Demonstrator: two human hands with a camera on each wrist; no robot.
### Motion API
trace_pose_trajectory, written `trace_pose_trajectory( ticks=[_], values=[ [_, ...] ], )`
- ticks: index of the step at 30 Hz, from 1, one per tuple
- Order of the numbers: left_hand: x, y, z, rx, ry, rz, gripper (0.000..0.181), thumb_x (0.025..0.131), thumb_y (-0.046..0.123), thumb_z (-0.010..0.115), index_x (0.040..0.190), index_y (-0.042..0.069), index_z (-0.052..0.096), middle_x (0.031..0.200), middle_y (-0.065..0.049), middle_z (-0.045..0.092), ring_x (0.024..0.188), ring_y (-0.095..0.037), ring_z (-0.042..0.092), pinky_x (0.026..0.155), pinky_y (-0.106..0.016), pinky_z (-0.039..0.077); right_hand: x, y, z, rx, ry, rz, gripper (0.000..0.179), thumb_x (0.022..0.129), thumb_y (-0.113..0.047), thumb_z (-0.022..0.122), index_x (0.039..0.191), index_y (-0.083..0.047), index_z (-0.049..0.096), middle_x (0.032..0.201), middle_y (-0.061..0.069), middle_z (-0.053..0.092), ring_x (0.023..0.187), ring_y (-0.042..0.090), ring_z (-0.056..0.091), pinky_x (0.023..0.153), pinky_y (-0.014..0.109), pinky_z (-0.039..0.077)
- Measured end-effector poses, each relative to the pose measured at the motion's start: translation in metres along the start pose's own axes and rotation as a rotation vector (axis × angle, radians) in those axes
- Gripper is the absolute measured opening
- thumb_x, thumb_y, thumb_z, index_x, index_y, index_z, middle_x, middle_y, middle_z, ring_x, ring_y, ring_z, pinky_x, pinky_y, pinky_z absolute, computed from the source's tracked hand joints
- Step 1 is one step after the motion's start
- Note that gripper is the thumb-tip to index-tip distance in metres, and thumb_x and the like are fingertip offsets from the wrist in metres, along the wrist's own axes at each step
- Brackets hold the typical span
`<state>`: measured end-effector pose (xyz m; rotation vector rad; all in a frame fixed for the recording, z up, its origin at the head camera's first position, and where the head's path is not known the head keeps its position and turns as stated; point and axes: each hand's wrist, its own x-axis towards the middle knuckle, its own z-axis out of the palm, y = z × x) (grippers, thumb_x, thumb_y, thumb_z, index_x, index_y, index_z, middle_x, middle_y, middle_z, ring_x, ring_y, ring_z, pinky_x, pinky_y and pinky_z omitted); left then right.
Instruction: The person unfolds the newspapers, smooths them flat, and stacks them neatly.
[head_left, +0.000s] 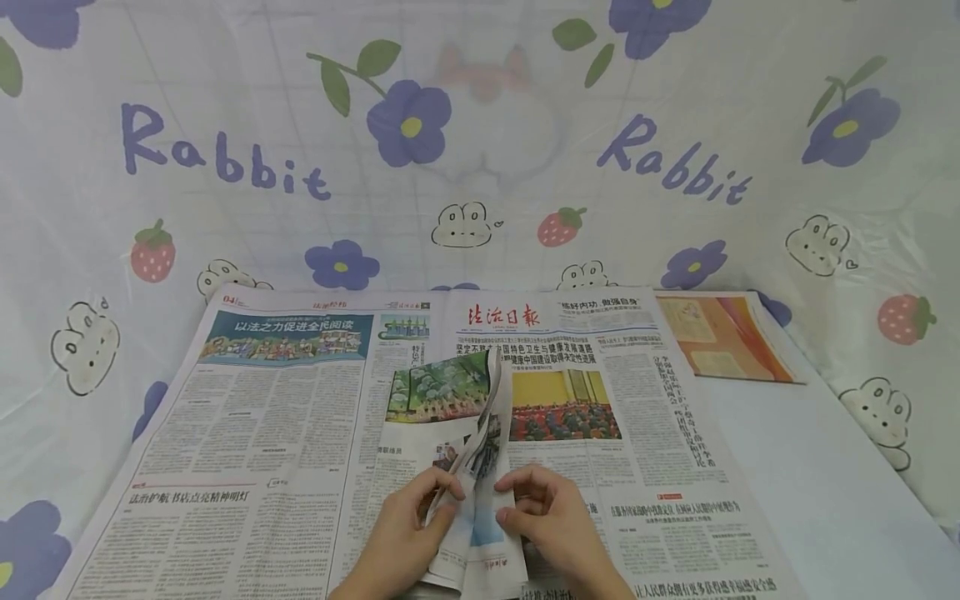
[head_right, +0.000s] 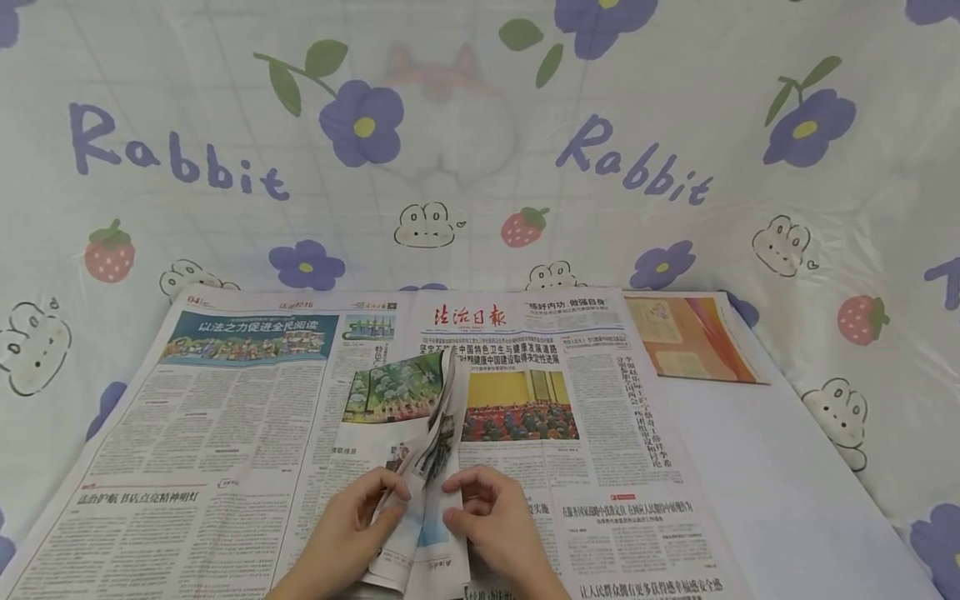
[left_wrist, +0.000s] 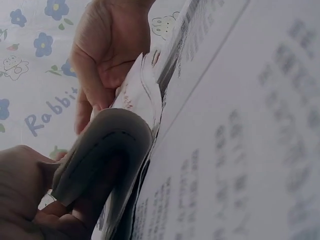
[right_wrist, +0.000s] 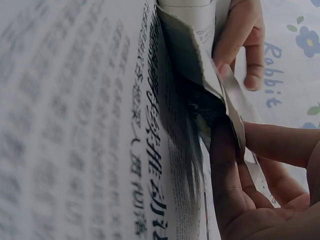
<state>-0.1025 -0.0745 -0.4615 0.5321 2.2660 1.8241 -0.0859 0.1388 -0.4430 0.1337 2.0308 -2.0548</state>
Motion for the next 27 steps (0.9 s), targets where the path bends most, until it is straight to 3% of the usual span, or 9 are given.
trace_pose_trajectory(
  ticks=[2,4,8,18,23,27],
  values=[
    [0.0006,0.0012,0.0002,0.043,0.001,-0.026,0.022,0.095,-0.003,0.06,0.105,0.015,0.067,0.112,0.005,0.064,0.127,-0.02,0.051,0.104,-0.041,0.04,0.0007,-0.0004,-0.0004,-0.025,-0.001,0.001,0.031,0.083,0.006,0.073,0.113,0.004,0.067,0.092,0.013,0.069,0.061,0.015,0.054,0.059,0.027,0.047],
    [0.0011,0.0023,0.0004,0.07,0.004,-0.049,0.025,0.093,-0.004,0.06,0.107,0.014,0.071,0.112,0.006,0.065,0.124,-0.022,0.053,0.102,-0.044,0.042,0.0012,-0.0008,-0.0004,-0.054,0.005,0.008,0.031,0.082,0.005,0.073,0.113,0.004,0.069,0.078,0.009,0.066,0.055,0.013,0.045,0.053,0.025,0.042],
    [0.0011,0.0036,0.0004,0.077,0.01,-0.067,0.029,0.092,-0.005,0.06,0.115,0.011,0.07,0.115,0.003,0.065,0.125,-0.025,0.052,0.103,-0.046,0.041,0.0023,-0.001,-0.0007,-0.098,0.027,0.015,0.03,0.081,0.005,0.074,0.111,0.003,0.071,0.059,0.001,0.05,0.051,0.013,0.034,0.048,0.024,0.034],
    [0.0017,0.0081,0.0004,0.068,0.012,-0.071,0.026,0.094,-0.001,0.062,0.115,0.012,0.071,0.116,0.002,0.066,0.126,-0.027,0.051,0.103,-0.05,0.04,0.0029,0.0001,-0.0015,-0.128,0.035,0.015,0.03,0.08,0.004,0.075,0.11,0.002,0.071,0.059,0.0,0.044,0.05,0.013,0.032,0.047,0.023,0.032],
    [0.0021,0.0058,0.0009,0.067,0.013,-0.068,0.028,0.094,-0.002,0.061,0.116,0.012,0.07,0.117,0.003,0.066,0.126,-0.025,0.052,0.103,-0.047,0.04,0.0039,0.0019,-0.0016,-0.173,-0.024,0.031,0.033,0.081,0.002,0.075,0.114,0.0,0.07,0.06,0.0,0.05,0.052,0.012,0.04,0.049,0.024,0.038],
    [0.002,0.0035,0.0018,0.043,0.017,-0.066,0.029,0.093,-0.004,0.06,0.116,0.011,0.07,0.117,0.004,0.066,0.126,-0.022,0.051,0.104,-0.044,0.04,0.0044,0.0029,-0.0019,-0.191,-0.008,0.033,0.035,0.079,0.003,0.076,0.113,0.0,0.071,0.056,0.001,0.051,0.05,0.012,0.041,0.049,0.025,0.039]
  ],
)
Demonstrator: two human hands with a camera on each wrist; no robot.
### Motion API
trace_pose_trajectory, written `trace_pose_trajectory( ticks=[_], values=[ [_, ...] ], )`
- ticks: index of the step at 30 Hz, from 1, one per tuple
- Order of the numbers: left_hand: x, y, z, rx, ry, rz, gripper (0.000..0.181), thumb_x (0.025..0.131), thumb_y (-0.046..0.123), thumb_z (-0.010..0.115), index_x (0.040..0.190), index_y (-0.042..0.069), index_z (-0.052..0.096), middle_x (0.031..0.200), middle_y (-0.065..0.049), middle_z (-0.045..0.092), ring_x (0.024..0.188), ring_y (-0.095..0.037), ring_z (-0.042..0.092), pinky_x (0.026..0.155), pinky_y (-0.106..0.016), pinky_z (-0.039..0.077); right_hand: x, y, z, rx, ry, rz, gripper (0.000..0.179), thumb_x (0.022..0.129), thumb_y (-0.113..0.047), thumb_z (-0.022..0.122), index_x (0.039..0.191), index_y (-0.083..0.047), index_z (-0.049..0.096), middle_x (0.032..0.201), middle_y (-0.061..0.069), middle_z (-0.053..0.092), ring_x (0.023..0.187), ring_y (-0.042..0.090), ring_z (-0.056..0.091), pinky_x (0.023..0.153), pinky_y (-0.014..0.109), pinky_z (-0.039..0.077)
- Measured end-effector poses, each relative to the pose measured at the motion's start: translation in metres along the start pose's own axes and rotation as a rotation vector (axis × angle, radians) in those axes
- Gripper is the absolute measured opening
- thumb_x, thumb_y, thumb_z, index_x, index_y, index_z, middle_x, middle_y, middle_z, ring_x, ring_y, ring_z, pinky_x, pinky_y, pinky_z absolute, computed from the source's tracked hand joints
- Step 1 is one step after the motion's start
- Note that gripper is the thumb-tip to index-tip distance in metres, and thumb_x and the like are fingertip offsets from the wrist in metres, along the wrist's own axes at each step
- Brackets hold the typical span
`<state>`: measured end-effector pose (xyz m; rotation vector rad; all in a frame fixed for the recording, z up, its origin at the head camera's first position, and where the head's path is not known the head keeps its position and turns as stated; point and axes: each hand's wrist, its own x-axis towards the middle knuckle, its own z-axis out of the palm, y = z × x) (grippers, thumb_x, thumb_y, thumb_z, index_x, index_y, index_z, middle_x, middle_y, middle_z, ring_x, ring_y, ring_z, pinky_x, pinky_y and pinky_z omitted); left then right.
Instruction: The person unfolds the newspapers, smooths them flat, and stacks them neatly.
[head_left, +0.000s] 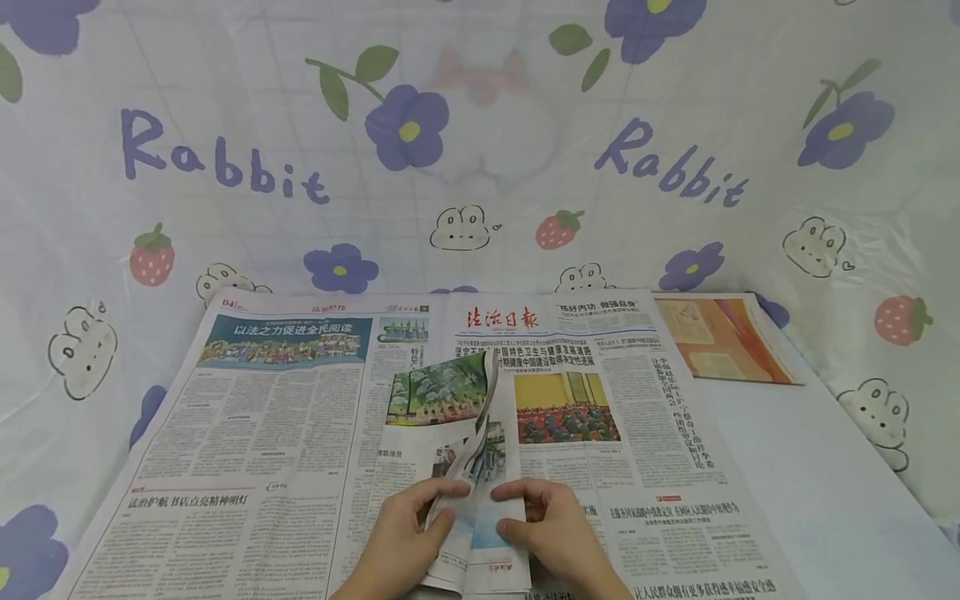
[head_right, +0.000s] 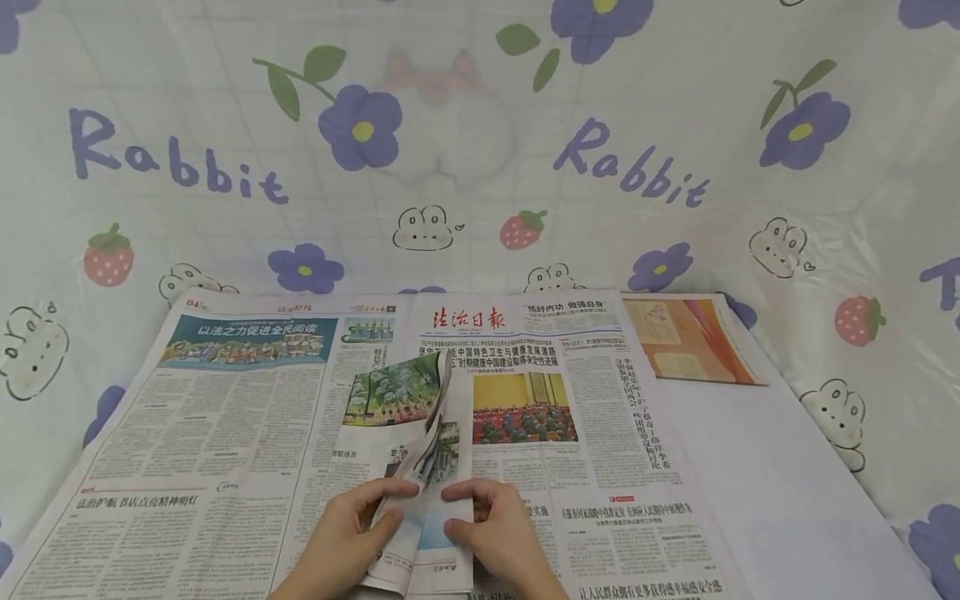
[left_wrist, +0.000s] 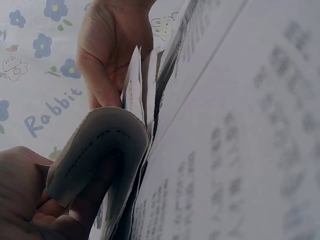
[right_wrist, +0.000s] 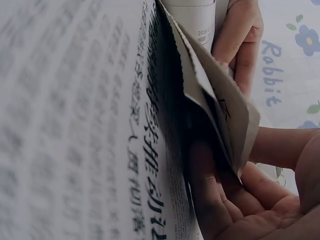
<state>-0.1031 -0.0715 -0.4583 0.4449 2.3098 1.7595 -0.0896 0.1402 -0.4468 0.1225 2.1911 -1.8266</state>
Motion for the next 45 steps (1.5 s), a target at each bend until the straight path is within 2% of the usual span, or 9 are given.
trace_pose_trajectory(
  ticks=[10,13,17,20,22,26,32,37,45],
  values=[
    [-0.005,0.012,-0.015,-0.137,0.024,0.016,0.027,0.096,0.006,0.064,0.122,0.011,0.067,0.127,-0.003,0.062,0.129,-0.019,0.049,0.103,-0.03,0.04,-0.001,0.0,-0.012,0.042,0.072,0.027,0.035,0.08,0.002,0.077,0.114,0.0,0.071,0.055,-0.001,0.044,0.049,0.012,0.035,0.046,0.024,0.035],
    [-0.007,0.021,-0.032,-0.208,0.052,0.006,0.029,0.095,0.012,0.067,0.123,0.007,0.066,0.129,-0.008,0.06,0.091,-0.016,0.065,0.077,-0.024,0.053,-0.001,-0.003,-0.023,0.046,0.118,0.019,0.033,0.08,0.002,0.078,0.112,0.0,0.072,0.055,-0.002,0.03,0.048,0.013,0.024,0.044,0.025,0.028],
    [-0.009,0.028,-0.061,-0.314,0.054,-0.064,0.034,0.093,0.016,0.07,0.125,0.004,0.065,0.126,-0.015,0.059,0.061,-0.02,0.063,0.055,-0.032,0.055,-0.001,-0.006,-0.045,0.051,0.12,0.018,0.034,0.08,0.001,0.078,0.114,0.002,0.071,0.058,-0.001,0.024,0.05,0.014,0.02,0.048,0.026,0.027],
    [-0.01,0.025,-0.085,-0.333,0.088,-0.102,0.038,0.092,0.018,0.072,0.126,0.003,0.063,0.125,-0.02,0.057,0.078,-0.033,0.07,0.063,-0.044,0.058,0.0,-0.005,-0.068,0.036,0.089,0.021,0.036,0.082,-0.003,0.078,0.117,0.003,0.069,0.06,-0.001,0.038,0.053,0.014,0.032,0.054,0.027,0.037],
    [-0.012,0.019,-0.1,-0.3,0.143,-0.13,0.038,0.091,0.02,0.073,0.125,0.004,0.063,0.124,-0.02,0.057,0.078,-0.035,0.07,0.063,-0.045,0.058,0.002,-0.004,-0.082,0.031,0.056,0.017,0.037,0.085,-0.007,0.077,0.119,0.002,0.068,0.071,0.002,0.056,0.063,0.014,0.048,0.063,0.029,0.046],
    [-0.017,0.007,-0.12,-0.222,0.211,-0.222,0.035,0.093,0.02,0.071,0.124,0.005,0.063,0.113,-0.014,0.064,0.071,-0.028,0.069,0.062,-0.037,0.057,0.005,0.001,-0.103,0.122,0.005,0.048,0.035,0.09,-0.011,0.073,0.122,0.002,0.066,0.118,0.011,0.058,0.088,0.017,0.058,0.074,0.033,0.051],
    [-0.017,-0.007,-0.126,-0.224,0.176,-0.379,0.029,0.095,0.018,0.068,0.121,0.005,0.065,0.062,-0.003,0.05,0.054,-0.014,0.043,0.052,-0.027,0.043,0.002,0.008,-0.114,0.212,0.046,0.128,0.031,0.091,-0.01,0.071,0.12,0.0,0.068,0.151,0.018,0.032,0.106,0.02,0.056,0.083,0.034,0.05],
    [-0.017,-0.016,-0.128,-0.321,0.116,-0.4,0.034,0.097,0.018,0.065,0.127,0.001,0.061,0.099,-0.014,0.071,0.087,-0.027,0.067,0.07,-0.038,0.057,0.004,0.011,-0.118,0.14,0.121,0.144,0.033,0.089,-0.013,0.074,0.12,-0.002,0.07,0.14,0.014,0.049,0.084,0.017,0.061,0.071,0.032,0.052],
    [-0.018,-0.021,-0.133,-0.325,0.098,-0.378,0.032,0.098,0.013,0.062,0.127,-0.001,0.06,0.094,-0.015,0.071,0.082,-0.027,0.067,0.068,-0.038,0.057,0.007,0.015,-0.12,0.143,0.128,0.159,0.03,0.089,-0.012,0.074,0.116,0.0,0.071,0.142,0.015,0.045,0.084,0.019,0.063,0.07,0.034,0.054]
  ],
)
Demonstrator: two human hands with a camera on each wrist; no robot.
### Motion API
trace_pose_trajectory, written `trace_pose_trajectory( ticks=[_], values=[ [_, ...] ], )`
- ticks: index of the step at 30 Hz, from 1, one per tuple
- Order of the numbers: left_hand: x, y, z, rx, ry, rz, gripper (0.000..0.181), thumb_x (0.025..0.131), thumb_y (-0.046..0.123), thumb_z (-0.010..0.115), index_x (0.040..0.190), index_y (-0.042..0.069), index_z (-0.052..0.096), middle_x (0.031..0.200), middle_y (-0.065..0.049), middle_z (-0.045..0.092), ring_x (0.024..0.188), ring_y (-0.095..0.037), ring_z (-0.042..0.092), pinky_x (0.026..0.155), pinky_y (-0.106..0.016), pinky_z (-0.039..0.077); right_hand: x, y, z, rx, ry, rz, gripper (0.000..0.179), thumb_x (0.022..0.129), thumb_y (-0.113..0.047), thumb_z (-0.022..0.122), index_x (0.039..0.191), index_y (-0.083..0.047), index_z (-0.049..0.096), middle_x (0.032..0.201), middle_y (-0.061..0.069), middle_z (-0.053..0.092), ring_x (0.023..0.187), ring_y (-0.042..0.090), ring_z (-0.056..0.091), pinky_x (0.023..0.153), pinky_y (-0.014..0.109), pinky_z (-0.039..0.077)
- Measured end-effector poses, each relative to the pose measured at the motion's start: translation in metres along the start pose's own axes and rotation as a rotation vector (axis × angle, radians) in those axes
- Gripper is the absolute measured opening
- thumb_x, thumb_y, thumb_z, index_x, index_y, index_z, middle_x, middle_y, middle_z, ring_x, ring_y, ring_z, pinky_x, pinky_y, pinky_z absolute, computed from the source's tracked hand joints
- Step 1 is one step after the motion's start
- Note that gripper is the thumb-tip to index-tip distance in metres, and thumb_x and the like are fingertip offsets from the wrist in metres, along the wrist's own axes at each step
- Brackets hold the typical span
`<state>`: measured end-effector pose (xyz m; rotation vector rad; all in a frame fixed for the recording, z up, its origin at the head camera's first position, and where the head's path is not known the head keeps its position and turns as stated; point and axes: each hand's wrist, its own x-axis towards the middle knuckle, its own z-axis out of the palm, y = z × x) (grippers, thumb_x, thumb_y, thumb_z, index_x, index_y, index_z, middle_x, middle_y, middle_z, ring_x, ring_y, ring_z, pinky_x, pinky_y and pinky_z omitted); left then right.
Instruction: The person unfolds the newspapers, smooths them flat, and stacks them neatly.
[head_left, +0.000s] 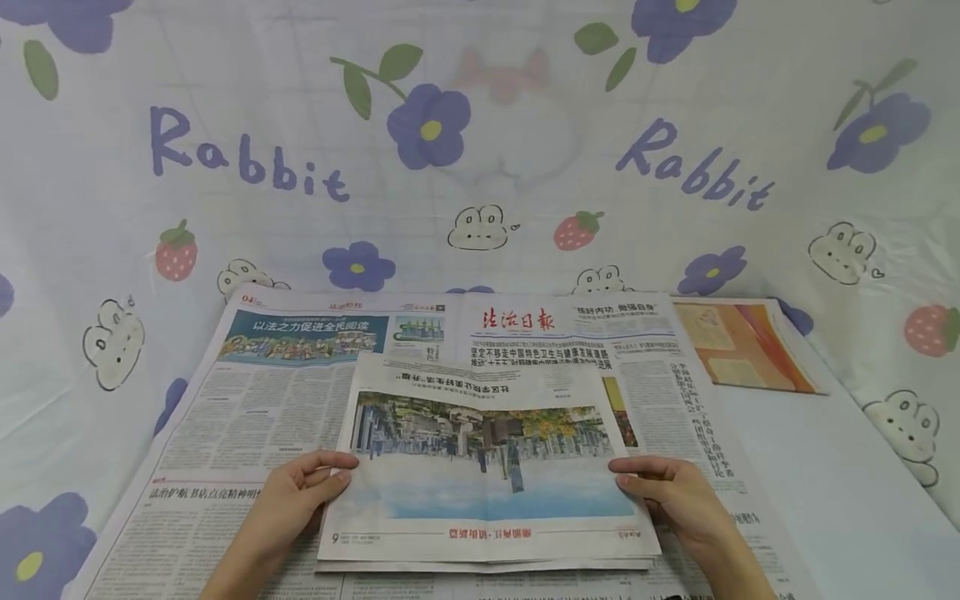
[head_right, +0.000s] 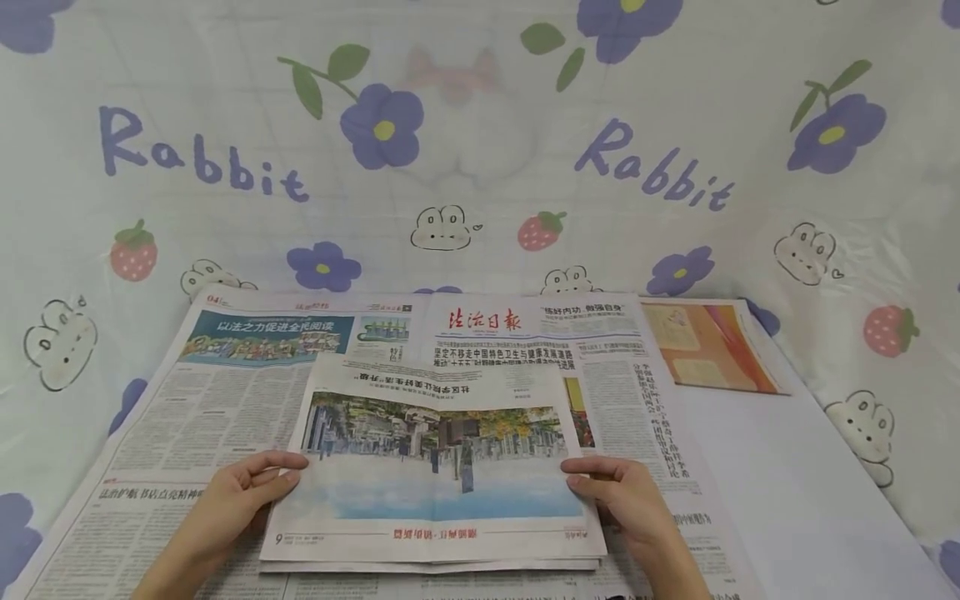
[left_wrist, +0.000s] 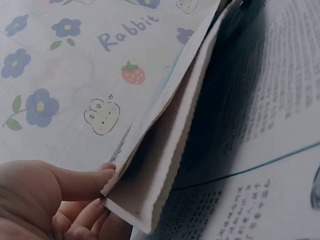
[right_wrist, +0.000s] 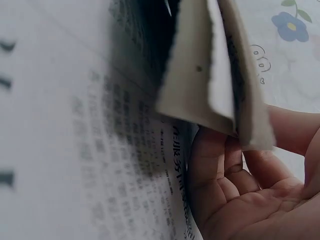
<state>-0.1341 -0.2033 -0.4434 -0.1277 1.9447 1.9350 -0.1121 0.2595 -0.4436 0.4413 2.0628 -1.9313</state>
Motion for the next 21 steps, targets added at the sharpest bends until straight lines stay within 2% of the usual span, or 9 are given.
trace_pose_trajectory(
  ticks=[4,7,10,12,15,18,21],
  values=[
    [-0.0005,0.0007,0.0001,0.022,-0.009,0.007,0.031,0.102,0.01,0.055,0.13,-0.004,0.057,0.099,-0.015,0.07,0.084,-0.027,0.068,0.067,-0.039,0.057,0.0004,0.0012,0.0007,-0.005,0.009,-0.009,0.027,0.09,-0.012,0.073,0.114,0.0,0.072,0.139,0.014,0.05,0.084,0.021,0.065,0.07,0.036,0.055],
    [0.0005,0.0008,0.0004,0.051,0.013,-0.019,0.031,0.104,0.01,0.048,0.132,-0.002,0.057,0.091,-0.01,0.067,0.066,-0.019,0.06,0.059,-0.033,0.053,0.0008,0.0012,0.0017,-0.011,0.009,-0.011,0.026,0.09,-0.011,0.073,0.114,0.0,0.072,0.136,0.013,0.052,0.086,0.022,0.066,0.071,0.036,0.055],
    [0.0014,0.0006,0.0001,0.071,0.036,-0.045,0.032,0.106,0.011,0.044,0.133,0.0,0.057,0.089,-0.007,0.064,0.063,-0.016,0.054,0.055,-0.03,0.047,0.0009,0.0006,0.0022,-0.025,-0.004,-0.017,0.026,0.09,-0.011,0.072,0.114,0.001,0.072,0.129,0.01,0.057,0.086,0.024,0.066,0.07,0.037,0.055],
    [0.002,0.0006,0.0,0.063,0.044,-0.052,0.033,0.106,0.011,0.042,0.134,0.001,0.056,0.095,-0.008,0.064,0.069,-0.018,0.058,0.057,-0.031,0.049,0.0009,0.0001,0.0022,-0.038,-0.012,-0.025,0.026,0.091,-0.012,0.072,0.114,0.001,0.072,0.125,0.009,0.06,0.085,0.025,0.066,0.07,0.038,0.056],
    [0.0023,0.0003,-0.0008,0.04,0.035,-0.05,0.034,0.107,0.01,0.04,0.136,0.0,0.054,0.116,-0.013,0.064,0.091,-0.026,0.065,0.064,-0.036,0.054,0.0011,-0.0004,0.0024,-0.07,-0.004,-0.036,0.026,0.09,-0.013,0.073,0.113,0.001,0.072,0.124,0.01,0.061,0.086,0.025,0.066,0.069,0.038,0.055],
    [0.0025,0.0006,-0.0014,0.023,0.015,-0.044,0.034,0.106,0.006,0.04,0.137,0.002,0.053,0.122,-0.013,0.062,0.096,-0.027,0.064,0.067,-0.035,0.055,0.0006,-0.0009,0.0032,-0.103,0.02,-0.03,0.026,0.09,-0.015,0.074,0.112,-0.001,0.073,0.127,0.012,0.061,0.091,0.025,0.064,0.072,0.038,0.054],
    [0.0014,0.0004,-0.0022,0.026,-0.017,-0.013,0.035,0.105,0.004,0.044,0.138,0.004,0.053,0.125,-0.014,0.061,0.1,-0.027,0.063,0.073,-0.035,0.055,0.0,-0.0009,0.0037,-0.129,0.034,-0.021,0.026,0.09,-0.016,0.073,0.112,-0.002,0.073,0.129,0.013,0.06,0.095,0.024,0.063,0.074,0.038,0.053]
  ],
)
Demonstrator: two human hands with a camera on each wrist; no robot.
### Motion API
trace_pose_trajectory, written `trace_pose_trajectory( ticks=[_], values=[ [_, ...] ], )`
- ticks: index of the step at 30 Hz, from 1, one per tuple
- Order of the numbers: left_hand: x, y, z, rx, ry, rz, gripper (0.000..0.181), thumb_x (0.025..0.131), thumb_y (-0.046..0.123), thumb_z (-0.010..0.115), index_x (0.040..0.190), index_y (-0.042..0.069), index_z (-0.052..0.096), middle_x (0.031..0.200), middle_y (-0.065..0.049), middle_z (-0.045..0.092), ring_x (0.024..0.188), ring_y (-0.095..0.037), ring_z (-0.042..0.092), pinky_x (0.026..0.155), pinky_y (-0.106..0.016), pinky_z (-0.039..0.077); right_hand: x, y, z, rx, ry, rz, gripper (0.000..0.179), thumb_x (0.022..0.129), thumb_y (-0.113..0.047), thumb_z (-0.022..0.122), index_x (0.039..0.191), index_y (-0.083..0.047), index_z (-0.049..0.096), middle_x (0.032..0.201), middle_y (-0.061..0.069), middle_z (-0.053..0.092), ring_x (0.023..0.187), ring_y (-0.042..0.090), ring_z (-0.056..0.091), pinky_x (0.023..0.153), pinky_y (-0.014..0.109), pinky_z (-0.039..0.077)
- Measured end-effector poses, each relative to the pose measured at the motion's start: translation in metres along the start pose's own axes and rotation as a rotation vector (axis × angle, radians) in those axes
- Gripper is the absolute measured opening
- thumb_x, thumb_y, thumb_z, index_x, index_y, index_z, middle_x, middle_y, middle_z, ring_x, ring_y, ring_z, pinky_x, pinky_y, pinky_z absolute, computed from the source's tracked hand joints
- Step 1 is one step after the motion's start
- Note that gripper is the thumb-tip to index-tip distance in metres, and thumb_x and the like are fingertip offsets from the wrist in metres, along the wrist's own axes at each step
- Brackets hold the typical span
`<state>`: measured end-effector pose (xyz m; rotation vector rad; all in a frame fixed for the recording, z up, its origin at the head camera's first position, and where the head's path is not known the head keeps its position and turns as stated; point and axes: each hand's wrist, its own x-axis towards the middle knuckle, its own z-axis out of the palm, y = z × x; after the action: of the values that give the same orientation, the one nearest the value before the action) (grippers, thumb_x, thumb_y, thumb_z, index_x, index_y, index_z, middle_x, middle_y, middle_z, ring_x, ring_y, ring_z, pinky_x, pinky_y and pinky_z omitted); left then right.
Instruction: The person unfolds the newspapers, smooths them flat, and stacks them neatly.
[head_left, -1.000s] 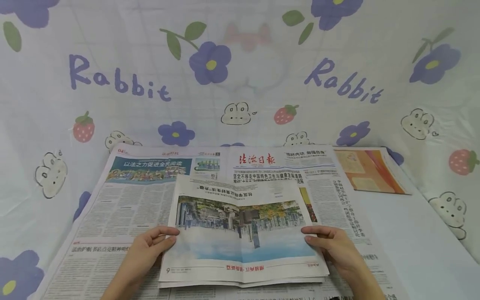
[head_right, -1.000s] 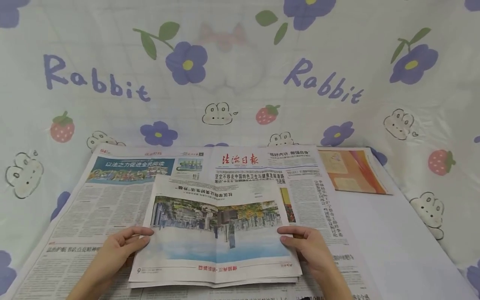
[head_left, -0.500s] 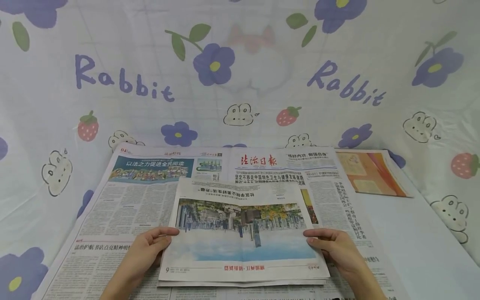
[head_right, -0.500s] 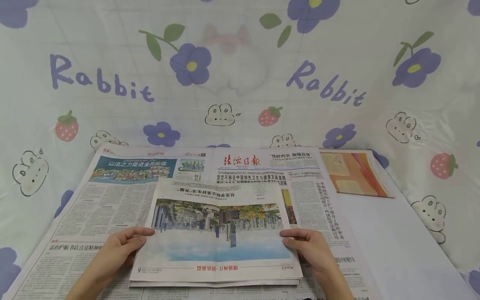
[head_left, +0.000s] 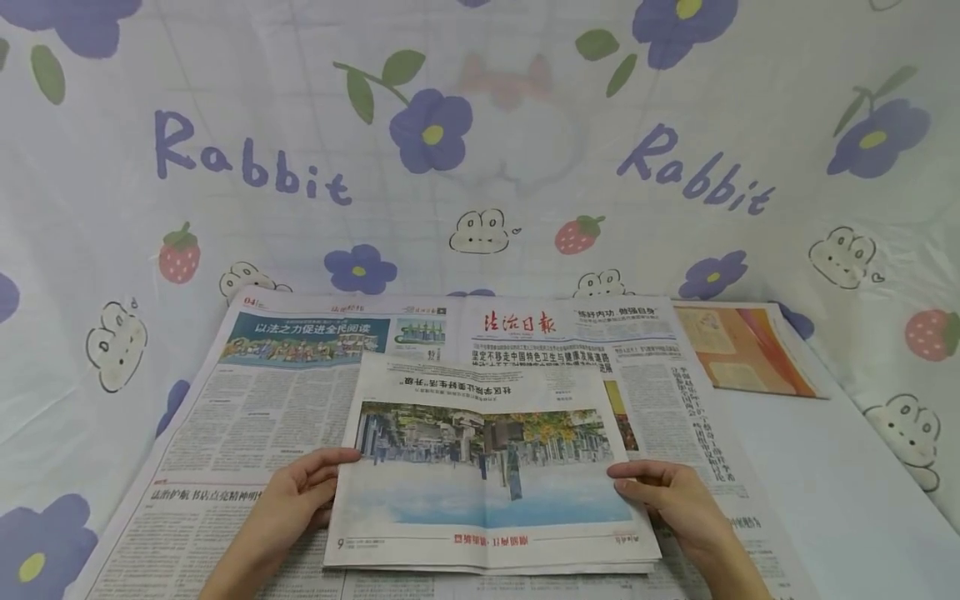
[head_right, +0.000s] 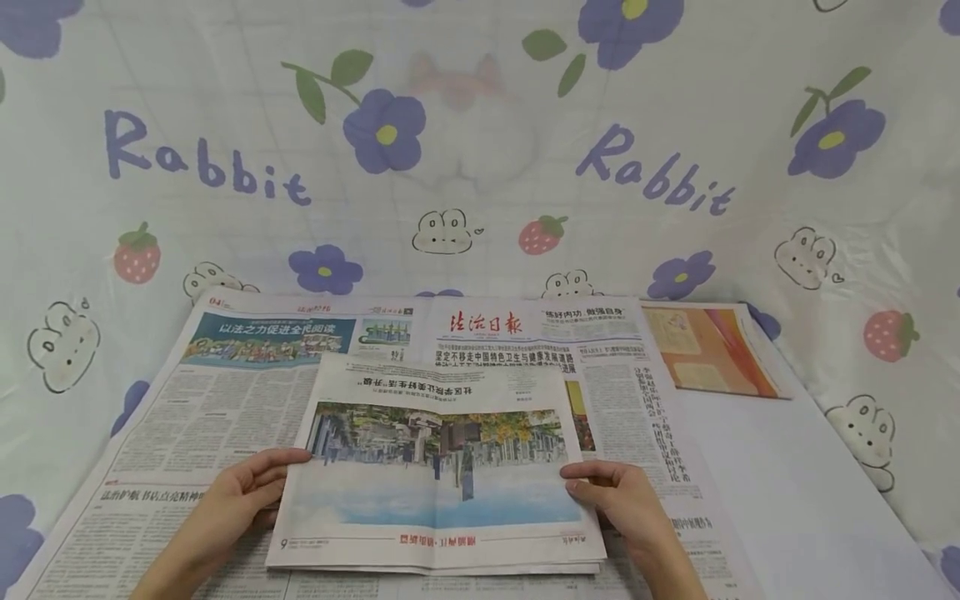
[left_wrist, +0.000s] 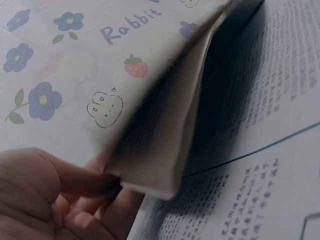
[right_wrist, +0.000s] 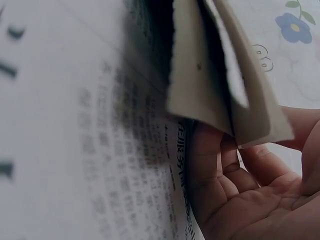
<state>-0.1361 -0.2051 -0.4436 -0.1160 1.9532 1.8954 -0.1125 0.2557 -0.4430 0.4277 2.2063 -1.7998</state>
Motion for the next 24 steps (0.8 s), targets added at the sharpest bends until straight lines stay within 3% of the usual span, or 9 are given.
trace_pose_trajectory(
  ticks=[4,11,13,17,21,24],
  values=[
    [-0.0023,0.0,-0.001,0.017,-0.024,0.066,0.038,0.099,0.005,0.058,0.137,0.004,0.054,0.133,-0.016,0.056,0.113,-0.029,0.061,0.084,-0.038,0.054,-0.0007,0.0013,0.0001,-0.013,0.012,0.004,0.025,0.091,-0.015,0.072,0.112,-0.002,0.073,0.129,0.014,0.059,0.095,0.024,0.062,0.075,0.038,0.053],
    [-0.0045,-0.0012,-0.0014,0.19,0.083,0.231,0.048,0.086,0.001,0.074,0.132,0.008,0.061,0.14,-0.013,0.049,0.12,-0.031,0.054,0.086,-0.03,0.052,-0.0001,0.0035,0.0011,-0.002,0.013,-0.002,0.023,0.092,-0.012,0.071,0.112,0.0,0.073,0.129,0.013,0.059,0.094,0.023,0.063,0.074,0.038,0.053],
    [-0.004,-0.0027,-0.002,0.21,0.084,0.28,0.045,0.085,0.001,0.075,0.128,0.008,0.064,0.138,-0.012,0.049,0.119,-0.031,0.054,0.086,-0.03,0.053,-0.0001,0.0036,0.0014,0.0,0.012,-0.004,0.024,0.092,-0.011,0.071,0.112,0.0,0.073,0.127,0.013,0.061,0.094,0.023,0.063,0.074,0.037,0.054],
    [-0.003,-0.0056,-0.0022,0.258,0.01,0.344,0.034,0.087,0.007,0.076,0.12,0.007,0.068,0.128,-0.013,0.057,0.107,-0.027,0.061,0.083,-0.033,0.054,-0.0014,0.0028,0.0012,-0.012,0.021,0.001,0.023,0.092,-0.012,0.071,0.112,-0.001,0.073,0.123,0.011,0.063,0.096,0.023,0.063,0.076,0.037,0.053],
    [-0.0032,-0.0064,-0.001,0.271,-0.097,0.34,0.029,0.088,0.012,0.075,0.117,0.006,0.07,0.122,-0.016,0.062,0.099,-0.021,0.065,0.08,-0.035,0.055,-0.0019,0.0,0.0007,-0.022,0.026,0.006,0.024,0.091,-0.015,0.072,0.112,-0.002,0.073,0.123,0.011,0.063,0.098,0.023,0.062,0.078,0.036,0.053],
    [-0.0034,-0.0058,-0.0004,0.262,-0.132,0.336,0.028,0.088,0.013,0.075,0.115,0.006,0.072,0.122,-0.016,0.063,0.103,-0.021,0.065,0.081,-0.036,0.055,-0.0012,-0.0016,0.0009,-0.034,0.025,-0.004,0.025,0.092,-0.017,0.072,0.112,-0.003,0.074,0.126,0.012,0.062,0.1,0.022,0.062,0.08,0.037,0.052]
  ],
)
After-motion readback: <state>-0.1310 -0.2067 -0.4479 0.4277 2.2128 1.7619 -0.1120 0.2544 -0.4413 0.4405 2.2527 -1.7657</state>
